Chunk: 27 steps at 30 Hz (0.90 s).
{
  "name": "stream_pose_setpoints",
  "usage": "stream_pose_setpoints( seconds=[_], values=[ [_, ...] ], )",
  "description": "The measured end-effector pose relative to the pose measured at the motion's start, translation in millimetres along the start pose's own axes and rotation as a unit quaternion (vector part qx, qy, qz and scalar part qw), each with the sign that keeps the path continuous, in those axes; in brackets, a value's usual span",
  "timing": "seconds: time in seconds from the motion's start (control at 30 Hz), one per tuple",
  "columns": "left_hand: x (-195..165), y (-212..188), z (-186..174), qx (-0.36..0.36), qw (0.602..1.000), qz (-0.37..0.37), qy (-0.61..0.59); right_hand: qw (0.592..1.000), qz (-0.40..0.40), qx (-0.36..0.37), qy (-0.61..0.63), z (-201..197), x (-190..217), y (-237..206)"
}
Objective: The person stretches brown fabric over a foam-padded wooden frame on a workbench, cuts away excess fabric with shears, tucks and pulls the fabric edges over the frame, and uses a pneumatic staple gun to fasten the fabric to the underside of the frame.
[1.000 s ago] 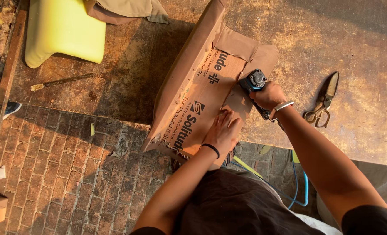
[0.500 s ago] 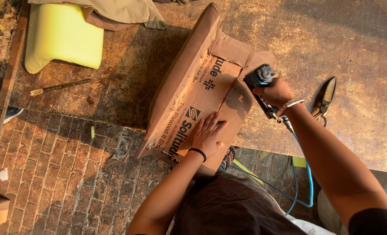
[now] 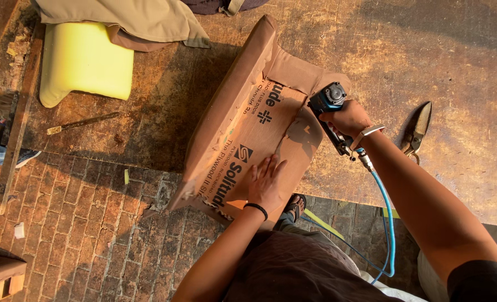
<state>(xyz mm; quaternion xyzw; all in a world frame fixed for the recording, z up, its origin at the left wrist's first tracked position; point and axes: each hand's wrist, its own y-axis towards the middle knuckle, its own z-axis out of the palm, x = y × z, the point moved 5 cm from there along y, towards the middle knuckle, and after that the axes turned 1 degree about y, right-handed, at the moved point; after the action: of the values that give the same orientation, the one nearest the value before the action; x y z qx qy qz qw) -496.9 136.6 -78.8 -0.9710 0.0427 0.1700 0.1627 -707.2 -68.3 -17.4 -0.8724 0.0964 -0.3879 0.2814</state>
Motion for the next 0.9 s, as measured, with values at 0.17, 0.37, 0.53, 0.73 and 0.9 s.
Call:
stream_pose_setpoints(
  seconds=[0.17, 0.37, 0.53, 0.73, 0.9],
  values=[
    [60, -20, -27, 0.049, 0.998, -0.039, 0.023, 1.0, -0.002, -0.002, 0.031, -17, -17, -4],
    [136, -34, -60, -0.131, 0.985, -0.077, 0.077, 0.998, 0.018, 0.066, -0.008, 7, -47, -13],
    [120, -7, -52, -0.172, 0.985, -0.021, -0.024, 0.991, -0.011, 0.026, -0.135, 36, -33, -18],
    [107, 41, -71, -0.239, 0.965, 0.074, -0.073, 0.976, -0.01, -0.011, -0.219, 45, -11, -18],
    [109, 99, -76, -0.183, 0.974, 0.092, -0.095, 0.981, 0.063, 0.016, -0.185, 53, 9, 4]
  ],
)
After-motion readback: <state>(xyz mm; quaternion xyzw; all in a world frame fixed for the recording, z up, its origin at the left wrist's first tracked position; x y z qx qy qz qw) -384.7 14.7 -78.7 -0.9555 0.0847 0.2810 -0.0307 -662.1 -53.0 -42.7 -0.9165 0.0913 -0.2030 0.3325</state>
